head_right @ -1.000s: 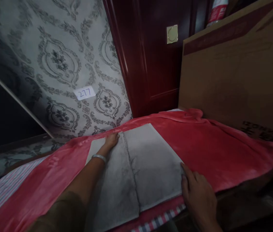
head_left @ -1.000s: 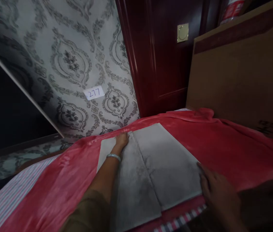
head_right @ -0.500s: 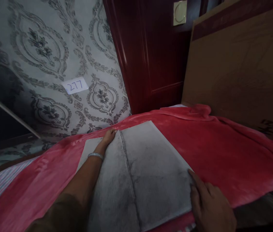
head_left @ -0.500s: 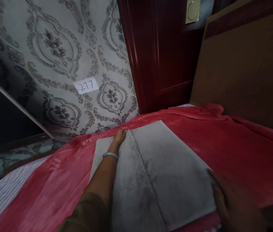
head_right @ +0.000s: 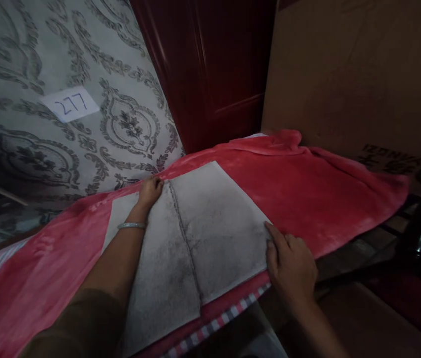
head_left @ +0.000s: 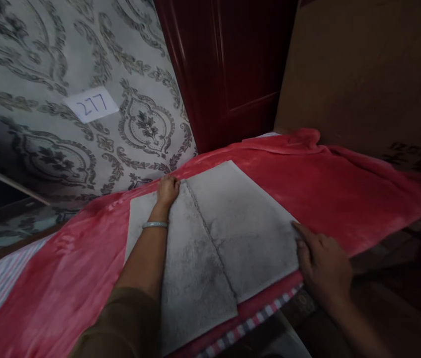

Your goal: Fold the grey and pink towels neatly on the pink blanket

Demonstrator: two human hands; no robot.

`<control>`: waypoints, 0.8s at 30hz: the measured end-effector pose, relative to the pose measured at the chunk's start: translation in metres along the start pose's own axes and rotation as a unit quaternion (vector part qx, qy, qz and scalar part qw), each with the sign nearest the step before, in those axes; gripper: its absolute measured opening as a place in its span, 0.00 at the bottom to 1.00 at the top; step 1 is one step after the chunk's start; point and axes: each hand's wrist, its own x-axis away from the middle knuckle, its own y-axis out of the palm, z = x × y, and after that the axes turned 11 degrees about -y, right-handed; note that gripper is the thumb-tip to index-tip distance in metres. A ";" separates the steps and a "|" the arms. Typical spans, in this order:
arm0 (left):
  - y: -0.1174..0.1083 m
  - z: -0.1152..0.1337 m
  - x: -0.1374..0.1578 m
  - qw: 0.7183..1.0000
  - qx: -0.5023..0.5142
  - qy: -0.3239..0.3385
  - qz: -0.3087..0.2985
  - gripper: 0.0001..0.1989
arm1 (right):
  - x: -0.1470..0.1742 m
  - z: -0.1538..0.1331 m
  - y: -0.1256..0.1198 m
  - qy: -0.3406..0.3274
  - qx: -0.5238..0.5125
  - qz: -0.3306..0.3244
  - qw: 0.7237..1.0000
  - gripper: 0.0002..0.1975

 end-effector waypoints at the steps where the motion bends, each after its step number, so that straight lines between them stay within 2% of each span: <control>1: 0.001 -0.001 -0.002 1.000 0.004 -0.001 -0.004 0.12 | 0.000 0.000 -0.001 0.000 -0.001 0.000 1.000 0.22; 7: 0.010 -0.009 -0.012 0.997 0.030 -0.032 -0.066 0.09 | 0.001 0.000 -0.002 0.003 -0.004 0.011 1.000 0.22; 14: 0.015 -0.008 -0.016 0.997 0.030 -0.054 -0.047 0.11 | 0.003 0.002 0.000 -0.003 -0.002 0.009 1.000 0.23; 18: 0.018 -0.005 -0.015 0.997 0.015 -0.057 -0.056 0.11 | 0.004 0.001 0.000 0.000 -0.016 0.016 1.000 0.23; 21: 0.014 -0.001 -0.017 0.995 0.007 -0.058 -0.075 0.09 | 0.003 0.000 0.000 -0.008 -0.015 0.023 1.000 0.22; 24: 0.000 0.003 -0.014 0.995 0.007 -0.053 -0.079 0.12 | 0.002 0.000 0.000 -0.020 -0.011 0.020 1.000 0.22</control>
